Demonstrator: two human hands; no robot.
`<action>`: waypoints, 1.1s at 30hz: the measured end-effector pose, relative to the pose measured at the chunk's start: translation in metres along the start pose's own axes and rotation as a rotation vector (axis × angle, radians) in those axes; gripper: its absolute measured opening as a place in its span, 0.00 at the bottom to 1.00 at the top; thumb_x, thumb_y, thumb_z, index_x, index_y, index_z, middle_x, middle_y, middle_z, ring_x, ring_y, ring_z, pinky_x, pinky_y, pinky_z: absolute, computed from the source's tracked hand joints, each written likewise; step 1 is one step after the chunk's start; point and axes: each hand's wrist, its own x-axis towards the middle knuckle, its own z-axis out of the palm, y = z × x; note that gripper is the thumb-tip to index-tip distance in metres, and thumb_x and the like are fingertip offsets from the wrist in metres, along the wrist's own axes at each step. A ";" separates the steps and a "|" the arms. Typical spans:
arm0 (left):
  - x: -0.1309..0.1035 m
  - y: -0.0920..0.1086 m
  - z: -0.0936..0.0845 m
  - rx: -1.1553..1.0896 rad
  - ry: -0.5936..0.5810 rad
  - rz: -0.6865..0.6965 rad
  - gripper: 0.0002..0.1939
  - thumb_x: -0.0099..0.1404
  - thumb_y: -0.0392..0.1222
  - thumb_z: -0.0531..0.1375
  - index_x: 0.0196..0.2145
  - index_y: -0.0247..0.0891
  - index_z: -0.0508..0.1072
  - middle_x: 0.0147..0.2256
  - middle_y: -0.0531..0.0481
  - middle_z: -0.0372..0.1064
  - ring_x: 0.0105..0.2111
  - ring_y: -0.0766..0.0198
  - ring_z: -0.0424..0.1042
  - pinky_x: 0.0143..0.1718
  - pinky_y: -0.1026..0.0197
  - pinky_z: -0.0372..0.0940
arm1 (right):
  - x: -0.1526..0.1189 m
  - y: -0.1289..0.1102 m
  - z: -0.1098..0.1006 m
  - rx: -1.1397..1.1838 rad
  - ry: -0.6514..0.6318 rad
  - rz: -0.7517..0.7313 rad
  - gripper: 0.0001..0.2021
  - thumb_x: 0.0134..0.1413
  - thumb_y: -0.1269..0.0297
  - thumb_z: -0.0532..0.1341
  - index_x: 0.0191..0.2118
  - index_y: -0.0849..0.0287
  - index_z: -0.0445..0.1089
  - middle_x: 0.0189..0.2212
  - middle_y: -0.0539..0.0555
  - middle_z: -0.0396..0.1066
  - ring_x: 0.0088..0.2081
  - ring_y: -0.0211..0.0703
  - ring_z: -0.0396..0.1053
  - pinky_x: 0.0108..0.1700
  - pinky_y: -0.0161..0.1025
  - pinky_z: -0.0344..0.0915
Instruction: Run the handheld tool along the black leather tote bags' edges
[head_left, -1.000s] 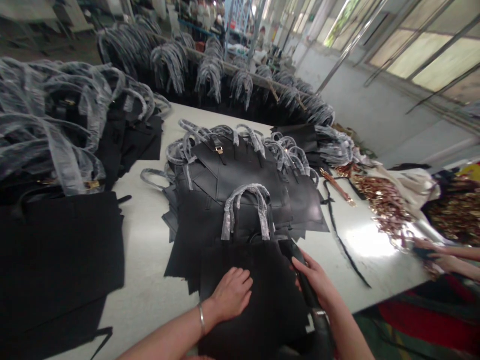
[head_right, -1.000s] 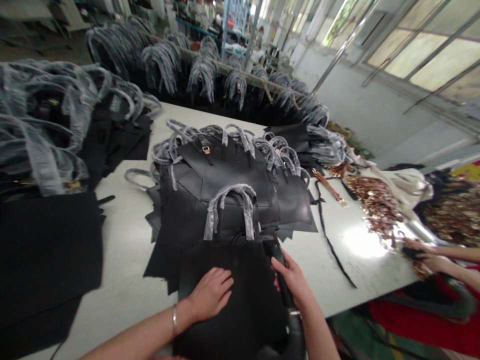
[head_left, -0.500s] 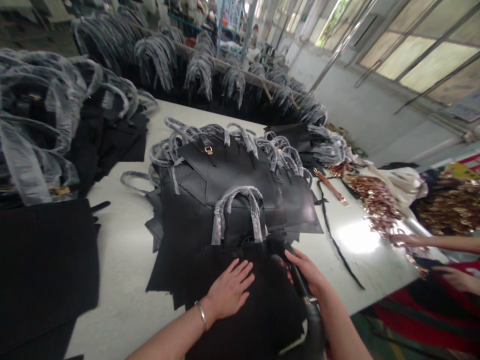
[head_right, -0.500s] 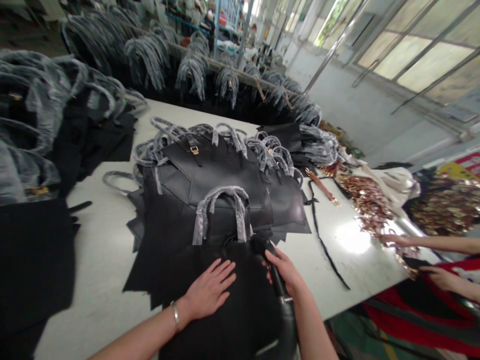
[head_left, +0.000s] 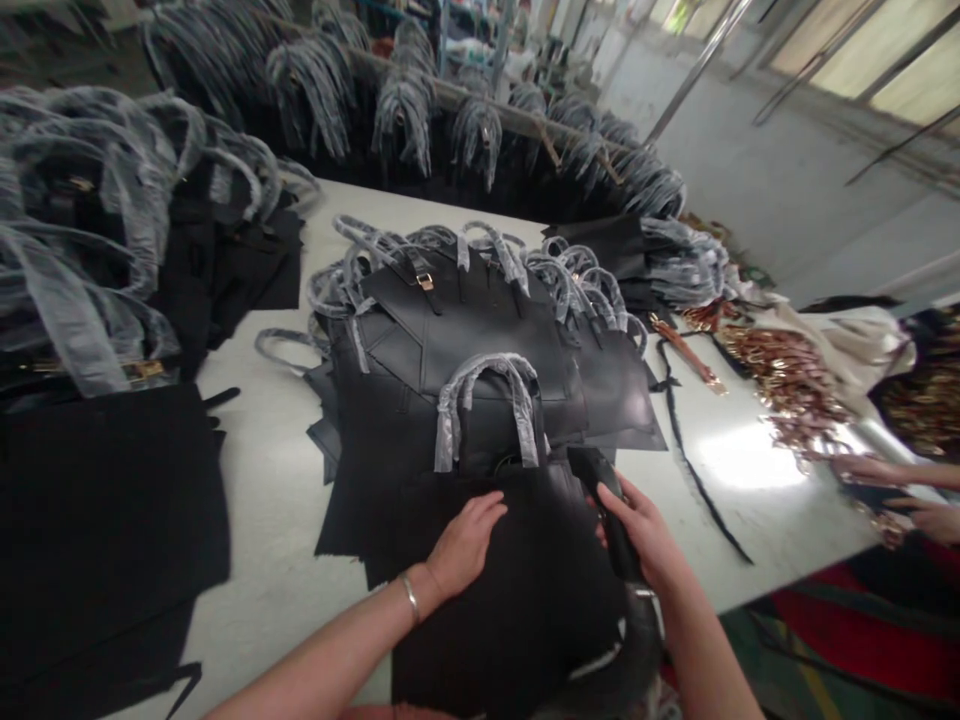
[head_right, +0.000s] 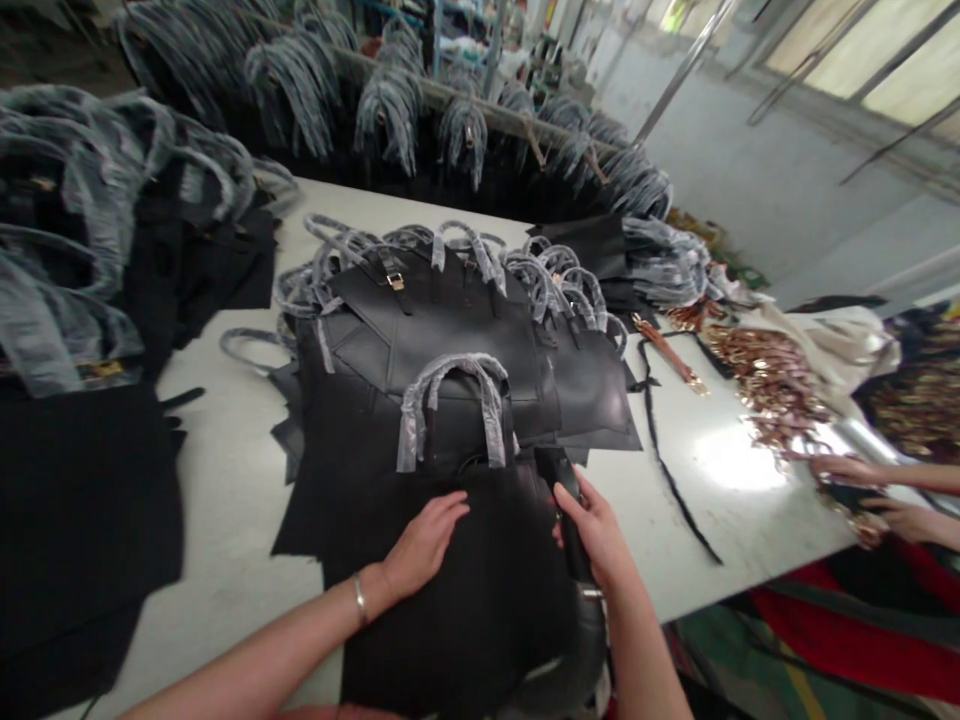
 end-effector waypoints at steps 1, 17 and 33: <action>0.008 -0.002 -0.003 -0.058 0.082 -0.130 0.20 0.70 0.30 0.45 0.55 0.37 0.68 0.56 0.41 0.65 0.57 0.60 0.65 0.58 0.54 0.61 | -0.011 0.001 -0.001 -0.038 -0.035 0.005 0.34 0.48 0.50 0.69 0.59 0.53 0.63 0.28 0.47 0.74 0.17 0.34 0.67 0.18 0.31 0.64; 0.105 -0.026 -0.032 -0.179 -0.300 -0.529 0.06 0.60 0.39 0.63 0.35 0.34 0.77 0.27 0.50 0.73 0.17 0.69 0.68 0.21 0.67 0.61 | -0.051 0.040 0.095 -0.274 -0.201 -0.086 0.35 0.55 0.54 0.63 0.66 0.56 0.57 0.20 0.44 0.69 0.18 0.37 0.67 0.22 0.34 0.67; 0.100 -0.015 -0.032 -0.375 0.006 -0.678 0.03 0.56 0.33 0.57 0.26 0.37 0.66 0.19 0.57 0.63 0.16 0.70 0.64 0.21 0.68 0.59 | -0.071 0.059 0.080 -0.334 -0.201 -0.050 0.34 0.54 0.56 0.63 0.66 0.57 0.58 0.23 0.46 0.71 0.17 0.36 0.68 0.22 0.34 0.67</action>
